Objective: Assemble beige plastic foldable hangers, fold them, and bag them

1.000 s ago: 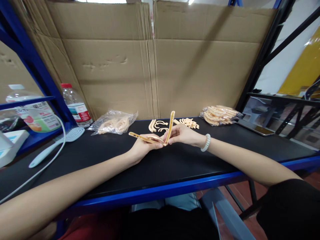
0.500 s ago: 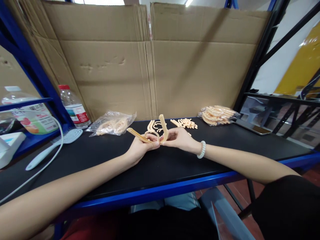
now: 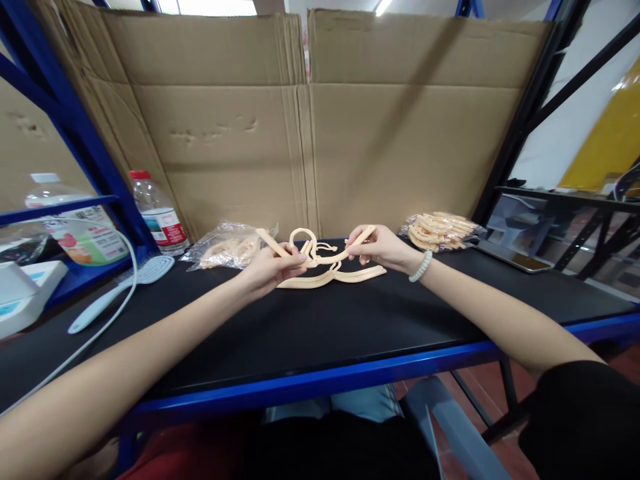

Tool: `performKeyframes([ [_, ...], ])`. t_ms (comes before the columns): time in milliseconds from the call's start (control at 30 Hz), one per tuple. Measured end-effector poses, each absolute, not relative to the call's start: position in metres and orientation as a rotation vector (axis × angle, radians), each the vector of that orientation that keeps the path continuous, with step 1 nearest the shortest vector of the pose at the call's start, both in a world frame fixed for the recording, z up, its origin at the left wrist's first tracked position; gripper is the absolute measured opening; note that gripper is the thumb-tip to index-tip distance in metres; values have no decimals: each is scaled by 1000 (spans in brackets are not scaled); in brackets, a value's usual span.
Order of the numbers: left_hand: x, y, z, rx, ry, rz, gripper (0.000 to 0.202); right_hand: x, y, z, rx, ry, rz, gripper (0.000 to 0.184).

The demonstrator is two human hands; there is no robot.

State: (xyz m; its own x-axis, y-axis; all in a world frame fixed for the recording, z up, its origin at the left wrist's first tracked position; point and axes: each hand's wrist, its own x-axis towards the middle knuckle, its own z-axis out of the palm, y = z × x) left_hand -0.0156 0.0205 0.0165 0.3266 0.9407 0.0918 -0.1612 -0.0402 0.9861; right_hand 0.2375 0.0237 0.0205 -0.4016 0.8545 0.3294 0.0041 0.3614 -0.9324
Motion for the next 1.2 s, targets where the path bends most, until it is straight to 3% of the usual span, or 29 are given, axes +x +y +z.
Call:
performKeyframes([
  [167, -43, 41, 26, 1503, 892, 914, 20, 264, 36, 29, -883, -1931, 1076, 29],
  [400, -59, 47, 36, 2263, 949, 729, 17, 267, 43, 25, -890, -2052, 1063, 33],
  [667, -52, 37, 38, 2750, 869, 471, 13, 271, 52, 21, -962, -2665, 303, 30],
  [900, -42, 24, 36, 2814, 739, 298, 18, 255, 40, 17, -757, -2751, 231, 24],
  [1033, -36, 20, 26, 2763, 676, 365, 7, 250, 39, 13, -781, -2813, 197, 24],
  [1200, -30, 20, 17, 2930, 820, 514, 12, 254, 43, 12, -856, -2806, 65, 22],
])
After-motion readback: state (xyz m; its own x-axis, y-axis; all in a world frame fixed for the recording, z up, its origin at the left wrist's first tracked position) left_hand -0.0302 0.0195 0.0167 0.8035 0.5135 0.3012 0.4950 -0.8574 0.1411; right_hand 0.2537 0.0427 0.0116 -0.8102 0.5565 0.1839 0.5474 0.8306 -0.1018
